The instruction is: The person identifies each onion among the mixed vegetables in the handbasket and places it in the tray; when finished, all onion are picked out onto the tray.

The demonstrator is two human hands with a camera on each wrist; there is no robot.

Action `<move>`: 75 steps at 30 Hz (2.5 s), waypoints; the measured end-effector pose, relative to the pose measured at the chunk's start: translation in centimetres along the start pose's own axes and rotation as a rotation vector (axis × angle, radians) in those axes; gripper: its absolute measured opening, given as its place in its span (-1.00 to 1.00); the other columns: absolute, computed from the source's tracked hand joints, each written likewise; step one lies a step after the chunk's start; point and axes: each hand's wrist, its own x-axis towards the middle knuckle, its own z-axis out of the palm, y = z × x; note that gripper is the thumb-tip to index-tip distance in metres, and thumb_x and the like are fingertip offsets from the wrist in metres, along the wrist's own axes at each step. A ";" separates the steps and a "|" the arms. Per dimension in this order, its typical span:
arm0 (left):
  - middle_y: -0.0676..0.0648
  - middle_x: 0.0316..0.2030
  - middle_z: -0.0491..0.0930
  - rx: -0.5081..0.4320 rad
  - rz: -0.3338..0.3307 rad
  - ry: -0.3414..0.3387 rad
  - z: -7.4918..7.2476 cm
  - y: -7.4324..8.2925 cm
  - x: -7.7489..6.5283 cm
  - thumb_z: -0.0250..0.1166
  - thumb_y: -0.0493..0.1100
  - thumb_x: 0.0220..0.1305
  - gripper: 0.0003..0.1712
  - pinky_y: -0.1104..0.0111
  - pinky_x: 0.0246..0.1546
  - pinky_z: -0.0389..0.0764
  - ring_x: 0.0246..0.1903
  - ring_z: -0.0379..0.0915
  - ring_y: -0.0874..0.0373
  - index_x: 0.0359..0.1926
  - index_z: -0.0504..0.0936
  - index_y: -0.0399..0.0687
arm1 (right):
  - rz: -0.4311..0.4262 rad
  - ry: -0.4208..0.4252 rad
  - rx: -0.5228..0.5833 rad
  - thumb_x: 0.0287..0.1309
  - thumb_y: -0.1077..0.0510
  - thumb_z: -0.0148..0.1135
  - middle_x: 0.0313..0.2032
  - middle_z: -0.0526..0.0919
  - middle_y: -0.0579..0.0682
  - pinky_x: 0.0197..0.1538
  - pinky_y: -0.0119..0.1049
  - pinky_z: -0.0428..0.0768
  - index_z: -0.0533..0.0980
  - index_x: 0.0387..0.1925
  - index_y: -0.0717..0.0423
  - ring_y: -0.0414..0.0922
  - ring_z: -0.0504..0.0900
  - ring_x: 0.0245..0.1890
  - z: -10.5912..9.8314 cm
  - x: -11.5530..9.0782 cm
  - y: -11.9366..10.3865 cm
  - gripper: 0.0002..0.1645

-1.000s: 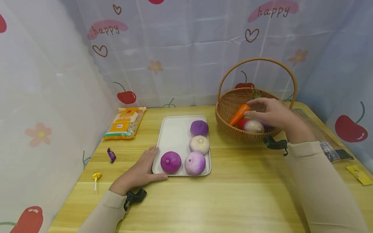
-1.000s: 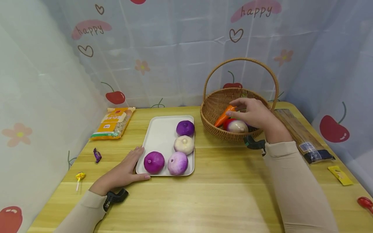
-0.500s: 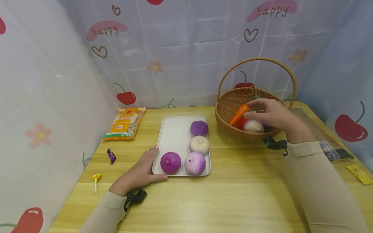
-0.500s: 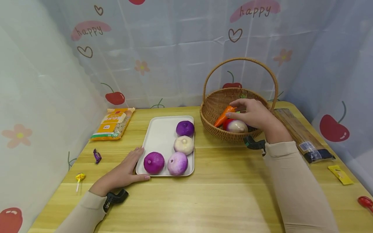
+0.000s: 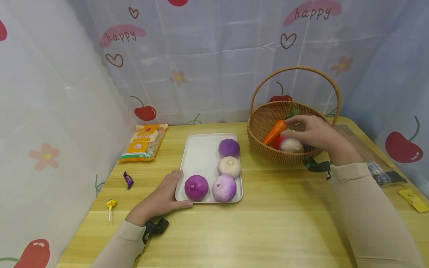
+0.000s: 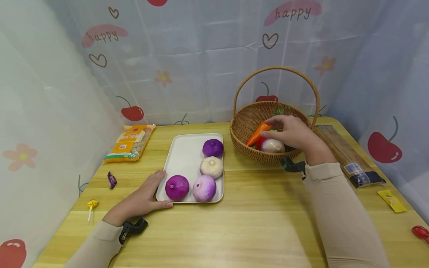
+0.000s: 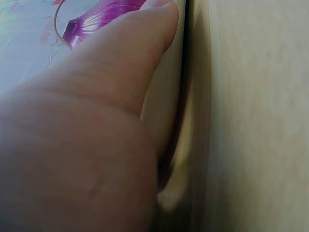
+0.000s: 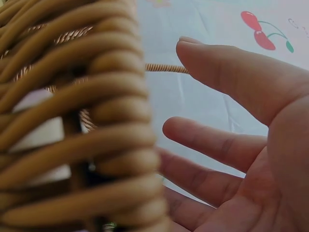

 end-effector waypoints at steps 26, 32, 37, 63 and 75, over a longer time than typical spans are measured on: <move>-0.25 0.64 -0.09 0.002 0.020 0.015 0.0 0.1 0.0 0.37 0.58 0.15 0.47 -0.04 0.56 -0.19 0.62 -0.33 -0.14 0.67 -0.06 -0.29 | -0.005 -0.061 -0.016 0.39 -0.18 0.40 0.33 0.51 0.29 0.22 0.26 0.54 0.47 0.42 0.23 0.27 0.56 0.25 0.2 0.1 0.8 -0.20; -0.25 0.65 -0.10 -0.004 0.017 0.008 -0.1 0.1 0.0 0.36 0.60 0.13 0.49 -0.06 0.56 -0.20 0.62 -0.35 -0.14 0.68 -0.06 -0.28 | 0.009 -0.075 -0.037 0.34 -0.22 0.43 0.29 0.55 0.30 0.20 0.26 0.55 0.47 0.43 0.21 0.26 0.57 0.23 0.3 0.1 1.1 -0.15; -0.24 0.65 -0.10 -0.006 0.014 0.005 -0.2 0.2 -0.1 0.37 0.60 0.13 0.49 -0.04 0.56 -0.20 0.62 -0.36 -0.13 0.68 -0.07 -0.28 | 0.009 -0.084 -0.054 0.32 -0.23 0.44 0.27 0.57 0.30 0.16 0.26 0.57 0.46 0.44 0.20 0.26 0.58 0.21 0.2 0.2 1.4 -0.13; -0.25 0.64 -0.10 -0.007 0.016 0.011 -0.2 0.3 -0.1 0.37 0.60 0.13 0.49 -0.06 0.56 -0.19 0.62 -0.35 -0.15 0.68 -0.06 -0.28 | -0.016 -0.140 -0.125 0.27 -0.09 0.53 0.22 0.60 0.35 0.20 0.27 0.53 0.54 0.29 0.39 0.25 0.59 0.15 0.4 0.6 1.1 -0.21; -0.25 0.64 -0.09 -0.009 0.018 0.007 -0.2 0.3 -0.1 0.37 0.60 0.12 0.50 -0.06 0.56 -0.19 0.62 -0.35 -0.15 0.68 -0.06 -0.28 | -0.026 -0.160 -0.145 0.26 0.04 0.55 -0.01 0.73 0.12 -0.01 0.10 0.63 0.64 0.15 0.36 0.05 0.65 -0.09 0.5 1.1 1.4 -0.42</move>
